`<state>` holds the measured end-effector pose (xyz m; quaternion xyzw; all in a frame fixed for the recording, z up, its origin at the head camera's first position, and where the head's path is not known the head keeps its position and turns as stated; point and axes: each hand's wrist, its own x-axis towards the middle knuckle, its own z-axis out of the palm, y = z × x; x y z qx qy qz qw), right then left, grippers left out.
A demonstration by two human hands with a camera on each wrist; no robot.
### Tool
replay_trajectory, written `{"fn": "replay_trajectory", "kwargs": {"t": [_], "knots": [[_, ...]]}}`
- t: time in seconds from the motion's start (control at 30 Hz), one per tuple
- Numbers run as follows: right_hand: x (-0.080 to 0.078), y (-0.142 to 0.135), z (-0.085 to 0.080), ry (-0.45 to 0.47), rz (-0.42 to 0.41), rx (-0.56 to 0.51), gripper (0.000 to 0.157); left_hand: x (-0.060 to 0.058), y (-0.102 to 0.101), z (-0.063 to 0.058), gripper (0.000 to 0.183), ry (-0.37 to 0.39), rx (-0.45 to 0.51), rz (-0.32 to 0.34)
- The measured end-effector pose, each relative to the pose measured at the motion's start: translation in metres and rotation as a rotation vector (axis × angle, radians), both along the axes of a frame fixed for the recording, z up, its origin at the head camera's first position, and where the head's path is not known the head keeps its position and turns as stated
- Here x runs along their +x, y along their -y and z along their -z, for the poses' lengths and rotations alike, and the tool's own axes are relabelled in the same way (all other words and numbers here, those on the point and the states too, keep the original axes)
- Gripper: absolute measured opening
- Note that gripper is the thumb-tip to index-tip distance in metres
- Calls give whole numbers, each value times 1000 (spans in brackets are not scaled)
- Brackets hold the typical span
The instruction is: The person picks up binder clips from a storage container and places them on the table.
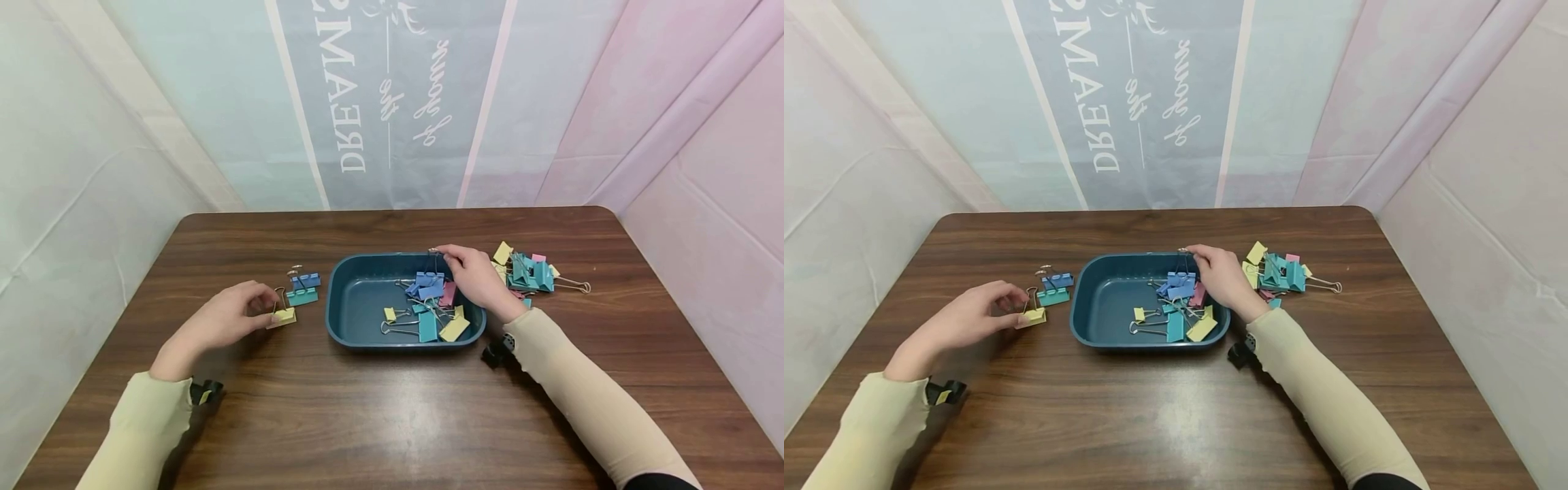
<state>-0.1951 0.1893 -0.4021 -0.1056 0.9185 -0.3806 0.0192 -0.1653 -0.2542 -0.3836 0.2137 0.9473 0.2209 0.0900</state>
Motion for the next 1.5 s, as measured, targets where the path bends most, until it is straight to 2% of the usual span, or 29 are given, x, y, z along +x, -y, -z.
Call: {"fn": "replay_trajectory", "kwargs": {"t": [0.17,0.33,0.5,0.63,0.87,1.0,1.2,1.5], "knots": [[0,1,-1,-2,-5,4,35,4,-13,-9,20,-15,91,0],[0,2,-2,8,-9,-1,35,9,-36,-20,10,-13,172,42],[0,3,-1,18,-7,-6,34,9,-62,-21,7,-28,254,158],[-1,4,0,24,-5,-8,34,7,-83,-19,9,-50,279,253],[0,5,-1,30,1,-3,34,1,-121,-16,12,-98,195,359],[0,4,-1,29,0,1,35,-2,-139,-9,15,-102,141,389],[1,4,1,20,0,0,34,-6,-158,2,14,-84,76,386],[2,1,-2,6,9,1,34,-11,-173,6,16,-104,-17,332]]}}
